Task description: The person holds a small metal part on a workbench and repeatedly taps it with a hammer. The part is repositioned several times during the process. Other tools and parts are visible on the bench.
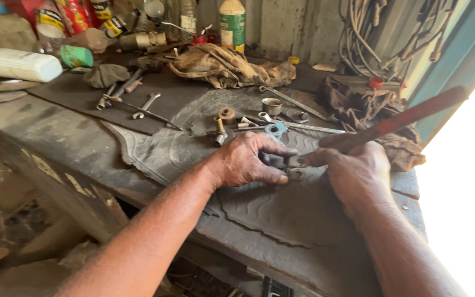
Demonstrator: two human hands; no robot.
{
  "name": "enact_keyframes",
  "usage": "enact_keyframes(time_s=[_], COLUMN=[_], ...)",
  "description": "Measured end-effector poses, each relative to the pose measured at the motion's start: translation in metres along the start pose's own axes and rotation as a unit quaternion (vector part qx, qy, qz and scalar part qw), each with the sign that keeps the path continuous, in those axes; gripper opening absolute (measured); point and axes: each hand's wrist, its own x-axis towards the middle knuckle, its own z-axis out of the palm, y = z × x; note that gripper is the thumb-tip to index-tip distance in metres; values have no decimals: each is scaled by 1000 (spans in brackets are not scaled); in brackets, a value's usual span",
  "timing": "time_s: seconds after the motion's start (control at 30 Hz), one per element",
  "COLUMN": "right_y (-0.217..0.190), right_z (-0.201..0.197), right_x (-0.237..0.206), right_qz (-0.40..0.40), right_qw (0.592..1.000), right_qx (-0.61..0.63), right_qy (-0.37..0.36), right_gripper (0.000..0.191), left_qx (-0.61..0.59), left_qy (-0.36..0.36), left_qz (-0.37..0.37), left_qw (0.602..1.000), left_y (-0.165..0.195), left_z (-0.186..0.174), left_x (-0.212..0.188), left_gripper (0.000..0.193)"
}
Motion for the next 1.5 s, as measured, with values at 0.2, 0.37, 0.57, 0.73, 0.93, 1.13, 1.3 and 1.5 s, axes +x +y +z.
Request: enact_keyframes(time_s=[0.2, 0.37, 0.57, 0.73, 0.93, 1.13, 1.3, 1.5], right_y=[-1, -2, 6, 9, 5, -1, 1, 7], right_z=[0, -1, 0, 1, 2, 2, 2, 0], right_x=[0, 0, 2, 4, 1, -2, -2, 3], right_qz=[-19, 0, 12, -48, -22, 1, -11, -69], right_qw=[1000, 999, 999, 998, 999, 1000, 1000, 997], right_qx=[-18, 8, -19, 19, 15, 10, -9, -7], right_qy=[-8, -48, -23, -19, -29, -19, 11, -29], right_gripper=[24, 23, 17, 20, 20, 21, 22, 19], left_qx=[-5, 13, 11, 30, 25, 0, 36, 26], left_qy=[-1, 0, -3, 7, 5, -2, 1, 7], left_qz=[20, 11, 8, 26, 11, -2, 20, 33], left_qw=[1000, 1000, 1000, 999, 1000, 1000, 999, 999], left_y=[0, 0, 0, 0, 1, 2, 1, -1], left_z=[1, 1, 2, 2, 1, 1, 1, 2], left_x=[0, 0, 2, 1, 1, 1, 2, 2], left_gripper=[59, 58, 58, 57, 57, 56, 55, 57])
